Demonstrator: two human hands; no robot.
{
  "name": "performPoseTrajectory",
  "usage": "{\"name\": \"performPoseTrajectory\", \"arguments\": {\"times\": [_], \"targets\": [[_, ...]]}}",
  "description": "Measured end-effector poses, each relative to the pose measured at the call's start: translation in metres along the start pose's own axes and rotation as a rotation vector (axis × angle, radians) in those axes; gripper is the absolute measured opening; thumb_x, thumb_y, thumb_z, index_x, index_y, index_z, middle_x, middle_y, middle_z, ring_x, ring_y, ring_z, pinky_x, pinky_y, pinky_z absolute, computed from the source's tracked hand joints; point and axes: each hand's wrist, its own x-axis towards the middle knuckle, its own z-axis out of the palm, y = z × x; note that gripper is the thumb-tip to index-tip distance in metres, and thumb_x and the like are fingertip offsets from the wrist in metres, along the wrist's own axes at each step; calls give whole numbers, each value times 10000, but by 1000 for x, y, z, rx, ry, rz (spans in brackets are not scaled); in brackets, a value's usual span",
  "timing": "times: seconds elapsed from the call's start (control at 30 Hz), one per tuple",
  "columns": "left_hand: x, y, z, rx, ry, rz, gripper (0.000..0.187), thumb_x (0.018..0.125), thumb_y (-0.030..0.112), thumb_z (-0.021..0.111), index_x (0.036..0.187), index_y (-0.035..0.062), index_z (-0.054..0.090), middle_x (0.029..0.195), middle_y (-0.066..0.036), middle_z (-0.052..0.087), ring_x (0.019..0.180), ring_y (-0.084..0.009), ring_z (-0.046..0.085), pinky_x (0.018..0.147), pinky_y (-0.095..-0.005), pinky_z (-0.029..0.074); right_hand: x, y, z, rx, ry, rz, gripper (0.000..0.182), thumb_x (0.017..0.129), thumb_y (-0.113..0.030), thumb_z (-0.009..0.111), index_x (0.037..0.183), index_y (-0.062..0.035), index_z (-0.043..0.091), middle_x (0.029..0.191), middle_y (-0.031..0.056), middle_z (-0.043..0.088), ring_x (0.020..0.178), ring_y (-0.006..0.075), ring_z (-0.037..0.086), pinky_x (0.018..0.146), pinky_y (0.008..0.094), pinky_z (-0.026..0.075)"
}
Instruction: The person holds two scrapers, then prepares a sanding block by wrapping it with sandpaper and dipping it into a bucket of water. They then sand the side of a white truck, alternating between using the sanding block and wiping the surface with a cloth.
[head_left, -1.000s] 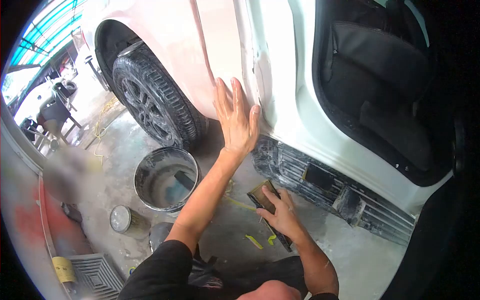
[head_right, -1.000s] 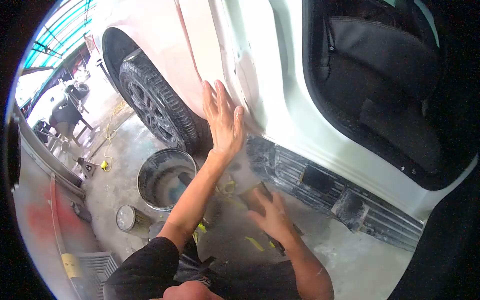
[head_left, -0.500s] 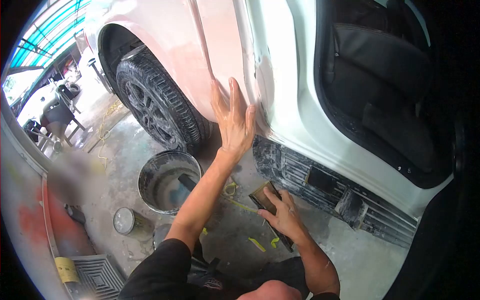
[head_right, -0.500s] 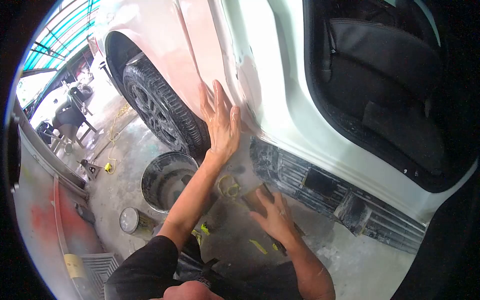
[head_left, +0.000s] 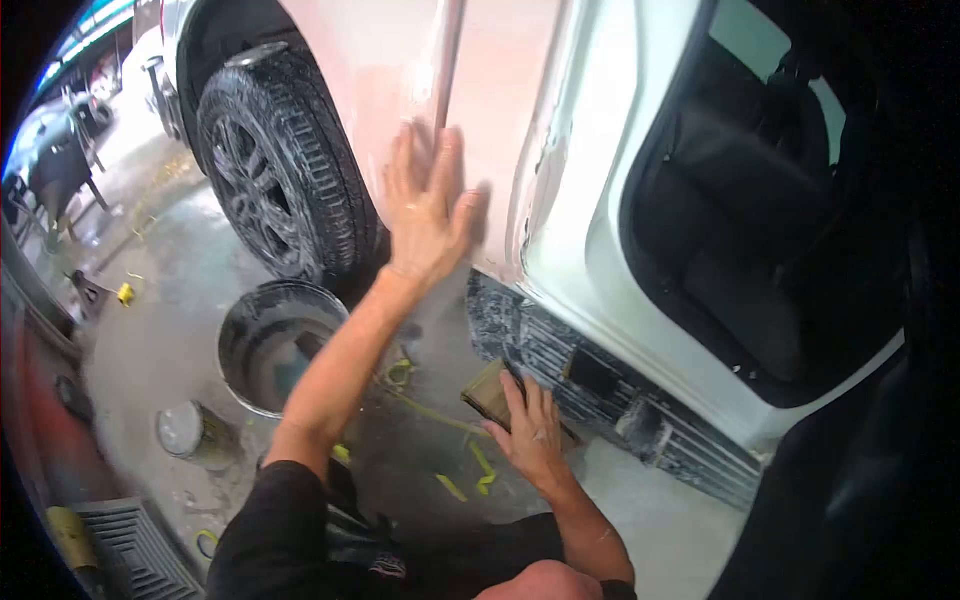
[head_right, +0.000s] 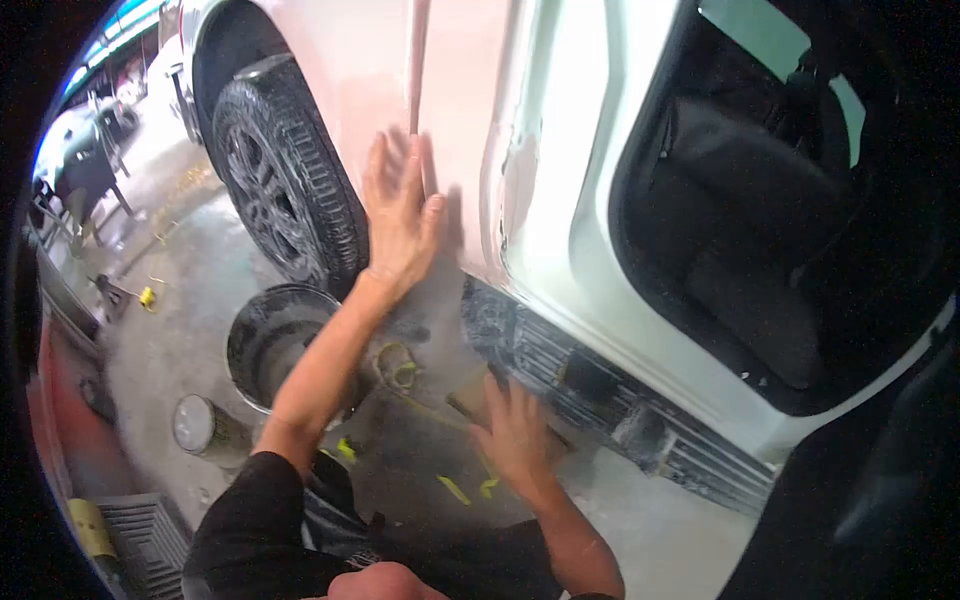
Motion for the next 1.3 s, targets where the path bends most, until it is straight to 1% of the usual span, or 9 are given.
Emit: {"name": "performPoseTrajectory", "arguments": {"times": [0.2,0.3,0.43,0.53,0.67,0.8,0.97,1.13,1.3], "targets": [[-77,-147,-48,117,-90,-220,658,964,273,716,1544,74,475,1591,-237,406,1491,-469,336,1246,-556,245,49,-34,-32,-519,358,-178,797,752,-208,902,1488,-180,596,1544,290,434,1252,478,503,1012,630,430],[-143,-259,-61,463,-280,-405,667,936,406,742,1485,80,551,1547,-253,461,1488,-478,349,1211,-651,242,101,-52,-46,-703,503,-249,526,964,-171,643,1484,-225,582,1518,258,489,1240,468,535,1038,626,454],[-199,-328,-83,723,-531,-667,708,990,617,573,1432,65,612,1554,-230,482,1463,-442,393,1210,-646,245,164,-65,-62,-961,643,-334,507,965,-143,586,1461,-241,613,1536,205,512,1241,442,554,1051,626,448],[-211,-328,-91,612,-560,-477,711,987,646,558,1303,24,696,1435,-217,590,1408,-385,470,1197,-603,292,169,-50,-69,-1091,594,-357,560,925,-150,614,1472,-270,607,1550,179,511,1255,436,558,1066,629,437],[-193,-322,-91,611,-589,-519,737,962,690,567,1048,-14,767,1184,-195,689,1196,-364,609,1137,-566,368,172,-57,-88,-1259,475,-387,597,907,-166,638,1492,-275,592,1564,185,493,1289,443,532,1081,629,419],[-204,-326,-89,654,-547,-476,645,976,620,599,1048,-1,758,1123,-169,699,1153,-360,622,1105,-546,399,215,-119,-121,-1155,357,-362,582,915,-156,641,1490,-221,586,1569,213,460,1237,445,541,1004,595,448],[-200,-319,-97,607,-512,-488,602,985,582,613,1024,-2,755,1081,-164,698,1105,-356,632,1094,-547,409,170,-70,-100,-1164,318,-357,589,932,-145,622,1510,-249,577,1553,240,483,1282,478,533,1043,682,424],[-203,-316,-94,625,-524,-484,595,994,571,609,1031,-6,749,1084,-170,692,1113,-360,626,1100,-549,403,220,-118,-129,-1136,336,-449,807,772,-215,820,1527,-177,540,1508,217,500,1242,424,535,1021,570,422],[-205,-321,-97,633,-517,-467,573,993,555,621,1041,-3,743,1092,-168,686,1112,-358,618,1069,-520,413,172,-68,-113,-1226,289,-416,563,927,-172,658,1485,-219,594,1527,227,503,1271,448,542,1043,586,427]]}}
